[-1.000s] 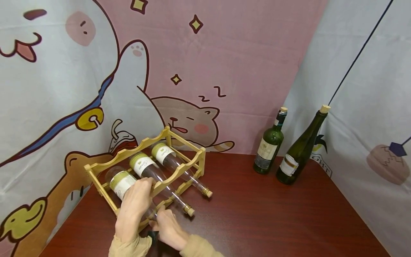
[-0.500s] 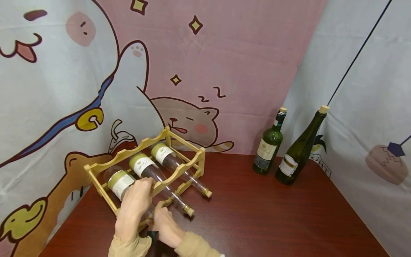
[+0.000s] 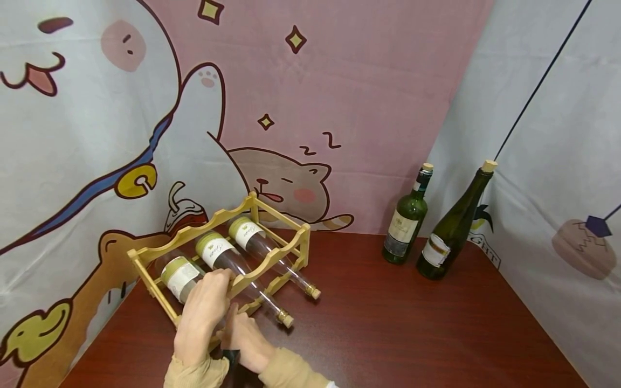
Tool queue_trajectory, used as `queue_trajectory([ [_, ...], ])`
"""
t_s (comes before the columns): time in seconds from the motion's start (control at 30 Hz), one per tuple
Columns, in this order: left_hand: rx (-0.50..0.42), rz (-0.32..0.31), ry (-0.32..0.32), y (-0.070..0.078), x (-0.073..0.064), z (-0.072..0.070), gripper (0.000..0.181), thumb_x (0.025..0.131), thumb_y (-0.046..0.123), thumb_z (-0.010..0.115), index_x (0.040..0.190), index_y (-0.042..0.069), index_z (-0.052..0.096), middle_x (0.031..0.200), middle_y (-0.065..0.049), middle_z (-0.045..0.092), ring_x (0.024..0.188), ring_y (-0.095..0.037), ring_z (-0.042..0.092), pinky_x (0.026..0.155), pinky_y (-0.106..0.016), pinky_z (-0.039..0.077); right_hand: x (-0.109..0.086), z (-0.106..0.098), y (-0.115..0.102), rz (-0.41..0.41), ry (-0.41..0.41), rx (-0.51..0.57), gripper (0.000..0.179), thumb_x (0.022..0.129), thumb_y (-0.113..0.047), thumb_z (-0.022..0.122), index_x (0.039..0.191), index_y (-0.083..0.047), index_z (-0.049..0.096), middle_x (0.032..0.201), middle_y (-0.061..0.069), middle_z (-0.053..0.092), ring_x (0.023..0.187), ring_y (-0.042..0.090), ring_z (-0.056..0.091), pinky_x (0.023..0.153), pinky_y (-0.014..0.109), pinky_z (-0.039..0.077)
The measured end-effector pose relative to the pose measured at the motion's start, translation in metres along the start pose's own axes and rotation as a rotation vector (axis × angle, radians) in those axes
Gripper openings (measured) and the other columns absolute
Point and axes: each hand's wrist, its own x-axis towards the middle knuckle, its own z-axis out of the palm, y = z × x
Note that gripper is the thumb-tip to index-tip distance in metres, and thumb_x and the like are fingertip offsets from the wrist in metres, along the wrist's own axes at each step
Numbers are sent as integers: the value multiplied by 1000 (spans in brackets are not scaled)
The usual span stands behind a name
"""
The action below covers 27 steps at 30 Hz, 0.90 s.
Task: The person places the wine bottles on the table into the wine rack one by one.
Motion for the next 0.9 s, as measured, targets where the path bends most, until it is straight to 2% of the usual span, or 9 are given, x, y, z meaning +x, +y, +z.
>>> queue_trajectory([
  [0.2, -2, 10, -7, 0, 1, 1, 17, 74, -11, 61, 76, 6, 62, 71, -8, 61, 60, -24, 60, 51, -38, 43, 0, 4, 2, -12, 28, -59, 33, 82, -27, 68, 101, -11, 47, 61, 3, 60, 50, 11, 56, 42, 23, 38],
  [0.43, 7, 7, -6, 0, 1, 0, 16, 74, -10, 64, 76, 6, 61, 71, -9, 62, 61, -25, 60, 51, -38, 44, 0, 6, 4, 16, 14, -208, 52, 80, -46, 68, 115, -11, 52, 70, 2, 66, 56, 15, 61, 45, 26, 40],
  [0.67, -3, 14, -9, 0, 1, 0, 16, 72, -10, 65, 77, 6, 61, 71, -9, 62, 61, -26, 61, 51, -39, 44, -3, 1, 9, -35, 66, -311, 49, 74, -51, 70, 102, -16, 52, 65, 0, 64, 54, 16, 60, 42, 27, 38],
  [0.9, -1, 4, -15, 0, 1, -1, 19, 70, -13, 65, 76, 5, 61, 71, -9, 62, 60, -26, 60, 50, -38, 43, -7, -8, 10, -30, 50, -423, 56, 66, -60, 74, 94, -18, 50, 70, 3, 65, 57, 17, 61, 46, 28, 42],
])
